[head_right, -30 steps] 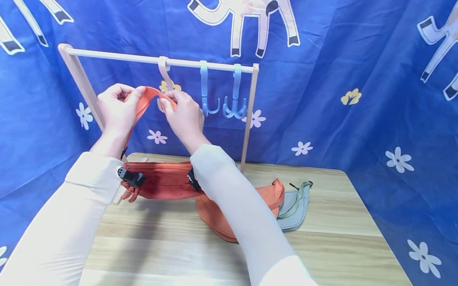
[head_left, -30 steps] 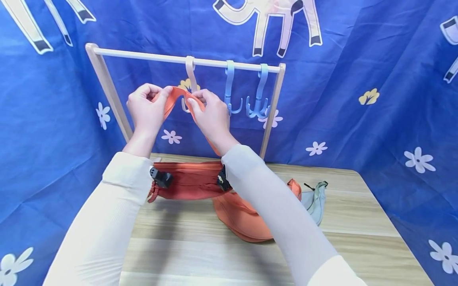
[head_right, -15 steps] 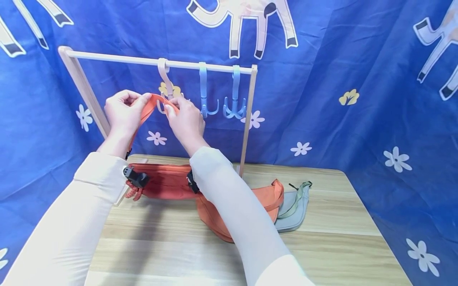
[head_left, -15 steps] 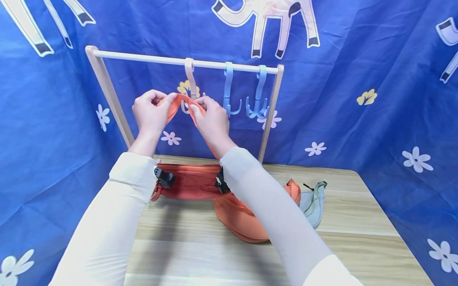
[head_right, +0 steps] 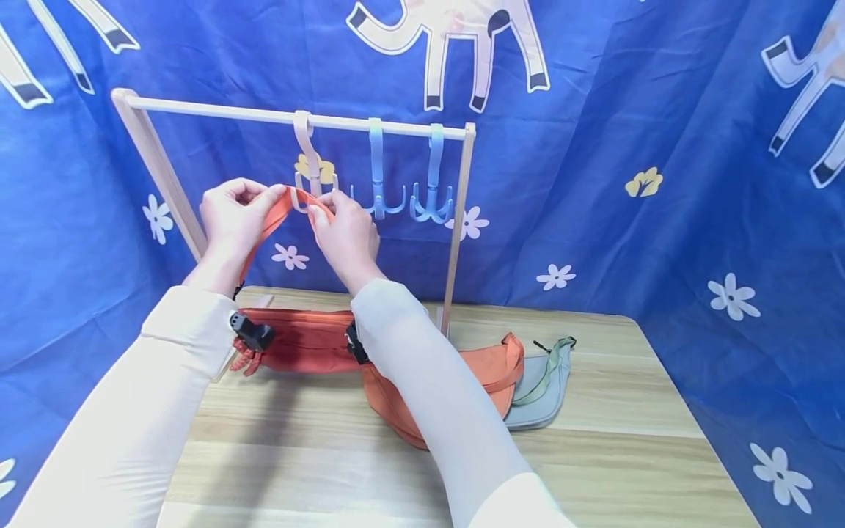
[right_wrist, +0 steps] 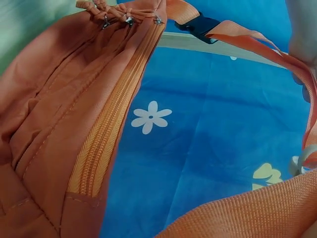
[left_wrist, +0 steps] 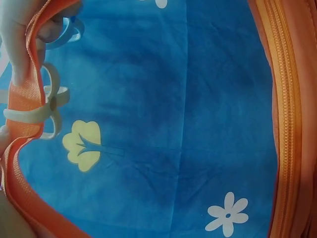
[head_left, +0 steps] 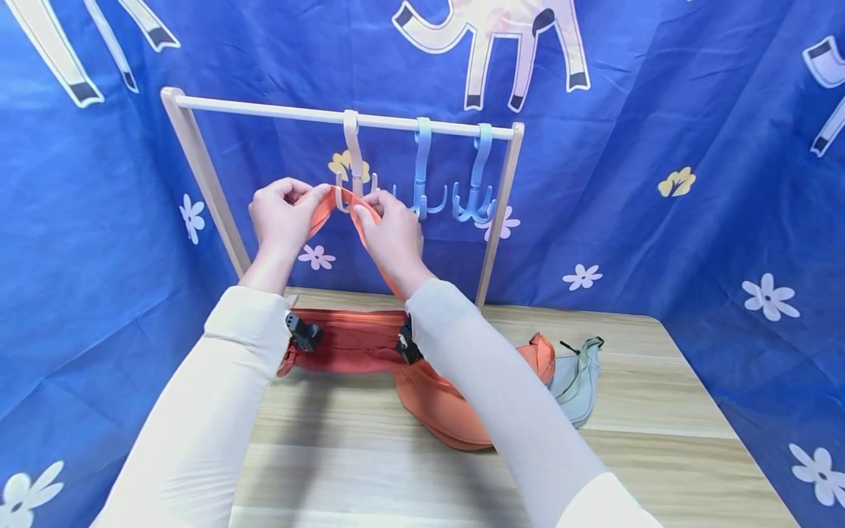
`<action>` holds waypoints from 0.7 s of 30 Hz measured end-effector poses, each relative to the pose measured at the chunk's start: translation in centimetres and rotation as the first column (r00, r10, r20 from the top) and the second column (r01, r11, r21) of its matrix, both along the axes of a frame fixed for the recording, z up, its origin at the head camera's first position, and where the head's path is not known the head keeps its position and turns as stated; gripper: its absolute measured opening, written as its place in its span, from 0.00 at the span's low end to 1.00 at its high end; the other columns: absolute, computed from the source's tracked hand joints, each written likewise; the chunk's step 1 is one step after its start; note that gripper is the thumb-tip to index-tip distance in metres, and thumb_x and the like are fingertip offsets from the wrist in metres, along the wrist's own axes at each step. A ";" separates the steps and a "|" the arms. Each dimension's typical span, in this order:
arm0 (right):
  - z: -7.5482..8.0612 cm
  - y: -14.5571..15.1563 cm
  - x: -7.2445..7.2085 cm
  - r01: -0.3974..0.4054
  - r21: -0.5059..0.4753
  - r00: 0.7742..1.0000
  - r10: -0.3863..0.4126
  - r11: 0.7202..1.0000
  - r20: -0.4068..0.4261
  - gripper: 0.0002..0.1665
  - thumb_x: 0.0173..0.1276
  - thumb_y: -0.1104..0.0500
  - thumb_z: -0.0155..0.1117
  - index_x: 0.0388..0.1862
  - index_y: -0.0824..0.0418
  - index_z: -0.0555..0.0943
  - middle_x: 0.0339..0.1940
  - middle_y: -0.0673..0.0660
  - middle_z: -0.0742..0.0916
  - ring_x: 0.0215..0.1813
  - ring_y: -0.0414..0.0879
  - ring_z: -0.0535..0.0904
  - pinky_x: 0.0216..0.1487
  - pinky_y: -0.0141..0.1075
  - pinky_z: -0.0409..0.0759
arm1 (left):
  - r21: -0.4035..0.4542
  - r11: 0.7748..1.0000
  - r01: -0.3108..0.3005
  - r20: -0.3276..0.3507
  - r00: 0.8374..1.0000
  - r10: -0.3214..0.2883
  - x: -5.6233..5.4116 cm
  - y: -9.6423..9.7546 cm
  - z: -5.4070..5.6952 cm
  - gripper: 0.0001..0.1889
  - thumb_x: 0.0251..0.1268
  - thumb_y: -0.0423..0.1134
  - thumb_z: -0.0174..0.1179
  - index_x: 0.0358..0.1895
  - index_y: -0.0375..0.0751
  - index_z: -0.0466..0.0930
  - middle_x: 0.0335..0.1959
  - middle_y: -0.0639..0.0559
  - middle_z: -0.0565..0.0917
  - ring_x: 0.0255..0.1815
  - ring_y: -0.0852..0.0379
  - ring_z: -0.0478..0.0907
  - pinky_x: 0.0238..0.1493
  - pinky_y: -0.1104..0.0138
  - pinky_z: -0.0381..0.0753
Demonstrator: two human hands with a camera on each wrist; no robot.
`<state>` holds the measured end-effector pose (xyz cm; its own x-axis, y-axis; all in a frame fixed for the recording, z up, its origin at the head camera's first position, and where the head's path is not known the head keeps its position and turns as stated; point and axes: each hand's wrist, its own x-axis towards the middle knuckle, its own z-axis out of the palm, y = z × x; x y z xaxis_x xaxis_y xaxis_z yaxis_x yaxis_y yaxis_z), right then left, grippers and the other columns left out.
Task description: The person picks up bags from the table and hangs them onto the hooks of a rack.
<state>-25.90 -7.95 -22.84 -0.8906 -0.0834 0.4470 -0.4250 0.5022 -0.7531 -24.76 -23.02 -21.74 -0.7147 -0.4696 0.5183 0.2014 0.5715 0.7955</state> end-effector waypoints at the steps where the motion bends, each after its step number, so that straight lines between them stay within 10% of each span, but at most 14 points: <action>1: -0.1 0.0 0.0 -0.002 -0.004 1.000 0.002 1.000 0.004 0.11 0.68 0.47 0.61 0.46 0.47 0.81 0.35 0.42 0.84 0.37 0.38 0.77 0.40 0.34 0.74 | 0.003 1.000 0.001 0.008 1.000 -0.001 0.0 0.0 -0.1 0.25 0.54 0.60 0.66 0.36 0.38 0.85 0.28 0.50 0.80 0.29 0.62 0.70 0.31 0.70 0.66; 21: -1.9 0.8 0.0 -0.003 -0.039 0.991 -0.002 0.999 -0.131 0.12 0.68 0.48 0.61 0.46 0.50 0.81 0.38 0.44 0.83 0.40 0.35 0.77 0.42 0.34 0.74 | -0.074 0.997 0.034 0.016 0.999 -0.032 0.4 -1.0 -2.1 0.21 0.58 0.56 0.64 0.40 0.40 0.86 0.32 0.48 0.83 0.32 0.62 0.75 0.35 0.72 0.69</action>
<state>-25.89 -7.18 -24.70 -0.8240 -0.0641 0.5629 -0.5216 0.4736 -0.7096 -24.37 -24.04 -23.87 -0.7370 -0.4061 0.5403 0.2098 0.6225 0.7540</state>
